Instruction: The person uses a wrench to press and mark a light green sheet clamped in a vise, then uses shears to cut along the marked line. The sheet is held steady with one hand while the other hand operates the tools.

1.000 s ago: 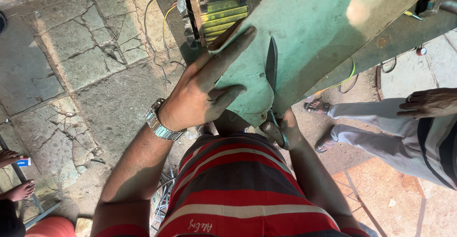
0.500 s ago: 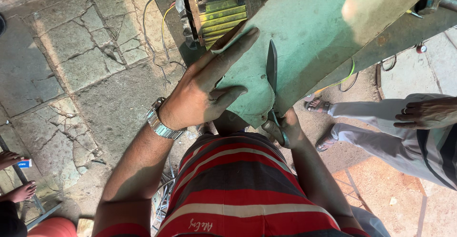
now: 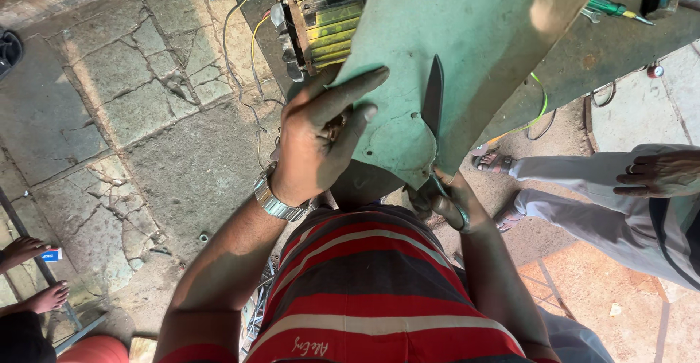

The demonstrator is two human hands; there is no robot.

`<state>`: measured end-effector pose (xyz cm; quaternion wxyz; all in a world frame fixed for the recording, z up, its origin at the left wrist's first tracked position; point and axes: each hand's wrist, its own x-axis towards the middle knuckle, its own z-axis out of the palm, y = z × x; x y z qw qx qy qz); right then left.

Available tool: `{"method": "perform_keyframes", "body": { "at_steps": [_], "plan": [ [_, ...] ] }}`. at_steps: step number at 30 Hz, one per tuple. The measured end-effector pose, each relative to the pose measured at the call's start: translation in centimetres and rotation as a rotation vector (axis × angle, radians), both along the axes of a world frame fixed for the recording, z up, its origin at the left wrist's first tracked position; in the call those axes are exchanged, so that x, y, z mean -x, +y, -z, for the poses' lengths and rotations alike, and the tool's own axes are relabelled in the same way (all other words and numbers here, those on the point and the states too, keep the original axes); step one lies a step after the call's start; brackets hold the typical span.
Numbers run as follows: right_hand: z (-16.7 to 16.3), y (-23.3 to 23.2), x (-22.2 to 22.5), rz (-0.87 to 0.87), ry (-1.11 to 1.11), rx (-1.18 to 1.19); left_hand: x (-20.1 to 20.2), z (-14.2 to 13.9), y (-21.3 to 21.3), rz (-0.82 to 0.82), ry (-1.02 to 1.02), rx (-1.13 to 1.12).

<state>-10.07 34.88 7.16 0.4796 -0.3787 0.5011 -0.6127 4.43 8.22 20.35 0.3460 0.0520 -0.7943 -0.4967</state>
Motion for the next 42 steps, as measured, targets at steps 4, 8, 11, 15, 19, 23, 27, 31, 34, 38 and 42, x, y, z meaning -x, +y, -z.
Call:
{"method": "perform_keyframes", "body": {
  "at_steps": [4, 8, 11, 15, 19, 23, 27, 31, 34, 38, 42],
  "plan": [
    [-0.6, -0.2, 0.5, -0.012, 0.055, -0.011, 0.7, 0.6, -0.7, -0.084, 0.108, -0.138],
    [-1.1, -0.1, 1.0, 0.008, -0.043, 0.009, 0.2, -0.1, -1.3, 0.002, 0.214, -0.348],
    [-1.5, -0.2, 1.3, 0.014, -0.048, 0.007, 0.0, -0.3, -1.5, 0.090, 0.081, -0.568],
    [-1.3, -0.8, 1.4, 0.078, 0.014, -0.090, 0.4, 0.3, -0.4, 0.118, -0.154, -0.629],
    [-0.9, -0.8, 1.5, 0.130, 0.068, -0.149, 0.6, 0.3, 0.1, -0.006, -0.031, -0.431],
    [-0.7, -0.2, 1.3, 0.029, 0.083, -0.119, 0.3, -1.1, -1.1, -0.179, -0.124, -0.656],
    [0.2, 0.5, 0.1, -0.051, 0.085, -0.099, -0.3, -2.5, -2.7, -0.226, 0.032, -0.460],
    [1.1, 1.0, -0.8, -0.079, 0.140, -0.119, -0.3, -2.9, -3.0, -0.276, 0.036, -0.157],
    [1.4, 0.5, -1.1, -0.081, 0.191, -0.092, 0.1, -2.9, -2.2, -0.192, -0.088, -0.525],
    [1.0, -0.9, -2.1, -0.041, 0.166, -0.056, 0.8, -3.1, -1.4, -0.192, -0.050, -0.500],
    [0.5, -1.8, -2.6, -0.008, 0.172, -0.062, 1.2, -3.4, -1.2, -0.192, -0.092, -0.647]
  ]
}}
